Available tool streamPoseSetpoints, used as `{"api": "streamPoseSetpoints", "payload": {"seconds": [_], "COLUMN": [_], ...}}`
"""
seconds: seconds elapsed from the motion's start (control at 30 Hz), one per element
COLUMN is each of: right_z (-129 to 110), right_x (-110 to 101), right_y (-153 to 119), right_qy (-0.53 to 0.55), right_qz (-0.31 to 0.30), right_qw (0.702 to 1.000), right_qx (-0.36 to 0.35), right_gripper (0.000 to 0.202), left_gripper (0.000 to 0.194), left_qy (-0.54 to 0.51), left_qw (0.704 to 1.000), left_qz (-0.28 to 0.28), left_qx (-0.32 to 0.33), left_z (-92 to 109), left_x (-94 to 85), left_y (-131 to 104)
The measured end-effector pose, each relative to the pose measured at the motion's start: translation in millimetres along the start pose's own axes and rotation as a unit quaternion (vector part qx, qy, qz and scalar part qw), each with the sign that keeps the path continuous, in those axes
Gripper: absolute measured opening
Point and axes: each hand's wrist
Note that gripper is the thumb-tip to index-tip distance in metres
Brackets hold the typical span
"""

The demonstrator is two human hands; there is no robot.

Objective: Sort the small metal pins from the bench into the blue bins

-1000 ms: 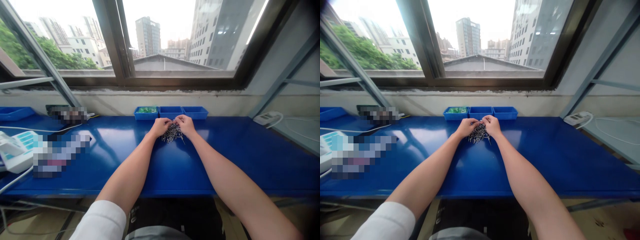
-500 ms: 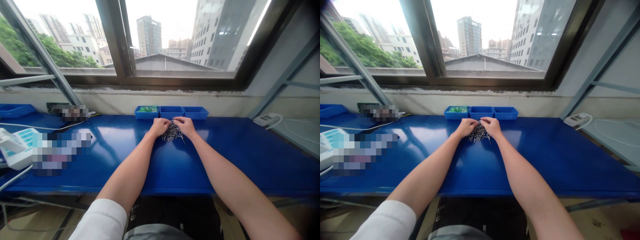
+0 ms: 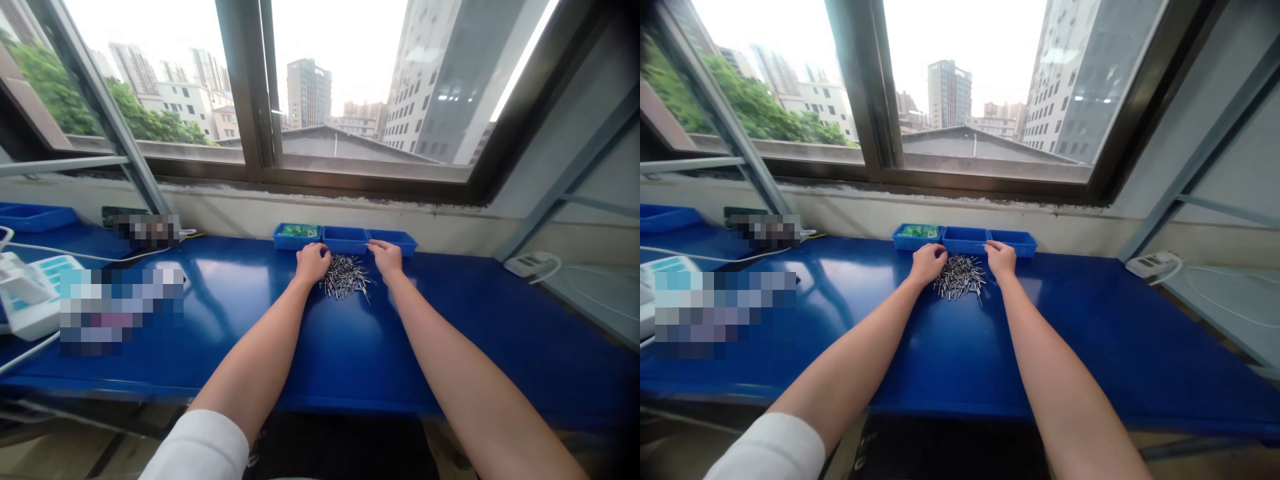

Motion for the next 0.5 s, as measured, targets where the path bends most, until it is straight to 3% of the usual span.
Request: {"api": "streamPoseSetpoints", "payload": {"seconds": [0.1,0.27,0.5], "right_z": [4,4,7], "right_x": [1,-8,-14], "right_y": [3,5,4], "right_qy": [0.011,-0.105,-0.240], "right_qz": [0.028,0.074,-0.003], "right_qw": [0.999,0.989,0.970], "right_qx": [-0.018,-0.077,-0.035], "right_gripper": [0.042,0.053,0.072], "left_gripper": [0.024,0.025,0.029], "left_qy": [0.013,0.029,0.041], "left_qw": [1.000,0.999,0.997], "left_qz": [-0.016,-0.035,-0.065], "left_qx": [-0.002,-0.001,0.002], "left_z": [1,0,-1], "left_x": [1.5,5.0,8.1], "left_y": [-1,-1,-1]}}
Point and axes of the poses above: each hand's wrist, its own y-axis towards the middle knuckle, its own x-axis out of the palm, z = x × y, and after that the axes turned 3 degrees about x, right-handed
